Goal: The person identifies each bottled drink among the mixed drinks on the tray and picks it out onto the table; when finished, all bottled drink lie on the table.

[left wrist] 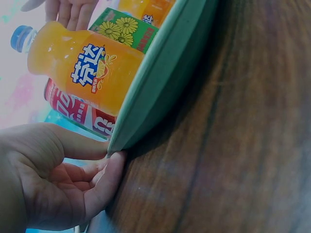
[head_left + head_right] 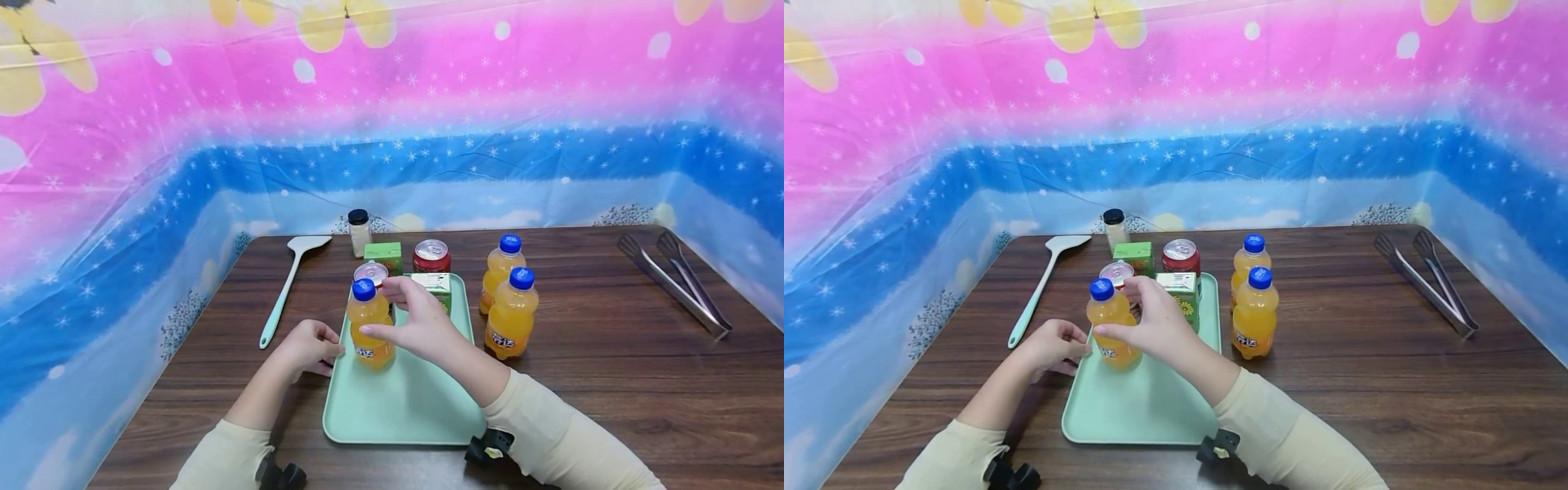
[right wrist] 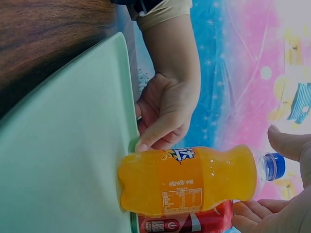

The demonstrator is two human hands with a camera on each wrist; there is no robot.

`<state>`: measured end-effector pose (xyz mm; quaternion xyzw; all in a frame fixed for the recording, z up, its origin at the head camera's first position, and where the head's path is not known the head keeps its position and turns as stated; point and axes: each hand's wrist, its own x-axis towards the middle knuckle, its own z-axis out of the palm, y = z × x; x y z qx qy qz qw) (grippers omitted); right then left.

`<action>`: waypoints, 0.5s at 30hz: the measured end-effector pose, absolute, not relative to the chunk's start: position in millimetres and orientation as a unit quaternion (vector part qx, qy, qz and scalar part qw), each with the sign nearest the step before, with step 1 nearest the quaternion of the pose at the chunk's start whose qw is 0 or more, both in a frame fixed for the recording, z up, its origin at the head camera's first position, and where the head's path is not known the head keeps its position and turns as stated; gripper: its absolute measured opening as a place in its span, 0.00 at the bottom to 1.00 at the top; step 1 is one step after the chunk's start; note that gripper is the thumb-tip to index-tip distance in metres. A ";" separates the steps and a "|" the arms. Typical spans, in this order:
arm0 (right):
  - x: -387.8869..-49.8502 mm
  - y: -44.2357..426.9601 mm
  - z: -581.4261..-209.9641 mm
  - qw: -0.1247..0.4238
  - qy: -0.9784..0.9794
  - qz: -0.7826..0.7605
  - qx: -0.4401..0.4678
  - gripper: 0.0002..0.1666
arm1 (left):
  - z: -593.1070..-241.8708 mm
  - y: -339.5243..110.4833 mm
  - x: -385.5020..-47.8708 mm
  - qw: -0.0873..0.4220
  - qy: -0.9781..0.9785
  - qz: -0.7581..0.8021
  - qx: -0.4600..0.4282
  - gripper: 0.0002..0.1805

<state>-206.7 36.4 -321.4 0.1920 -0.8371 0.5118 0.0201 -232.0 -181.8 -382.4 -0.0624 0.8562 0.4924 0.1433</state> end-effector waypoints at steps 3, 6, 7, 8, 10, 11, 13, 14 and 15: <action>-207.1 35.7 -321.0 0.018 -0.837 0.511 0.193 0.40 | -382.6 -181.9 -232.8 0.145 0.856 0.493 -0.063 0.07; -208.4 34.8 -321.1 0.016 -0.838 0.511 0.192 0.40 | -382.5 -181.9 -233.7 0.146 0.855 0.493 -0.063 0.07; -208.7 34.5 -321.0 0.015 -0.837 0.512 0.191 0.41 | -382.6 -181.9 -234.0 0.146 0.855 0.493 -0.063 0.07; -209.1 34.2 -321.0 0.014 -0.837 0.512 0.190 0.41 | -382.6 -181.9 -234.0 0.146 0.855 0.493 -0.063 0.07; -209.4 33.6 -321.0 0.011 -0.837 0.514 0.189 0.41 | -382.6 -182.1 -233.9 0.146 0.855 0.494 -0.064 0.07; -209.7 33.3 -321.3 0.010 -0.837 0.514 0.189 0.41 | -382.7 -182.2 -233.8 0.146 0.855 0.494 -0.063 0.07; -210.1 32.8 -321.9 0.009 -0.836 0.515 0.190 0.41 | -382.9 -182.4 -233.5 0.146 0.854 0.495 -0.063 0.07; -210.4 32.6 -322.4 0.008 -0.836 0.515 0.191 0.41 | -383.1 -182.5 -233.4 0.147 0.854 0.496 -0.063 0.07; -210.4 32.3 -322.8 0.008 -0.835 0.515 0.193 0.41 | -383.2 -182.6 -233.4 0.147 0.854 0.496 -0.063 0.07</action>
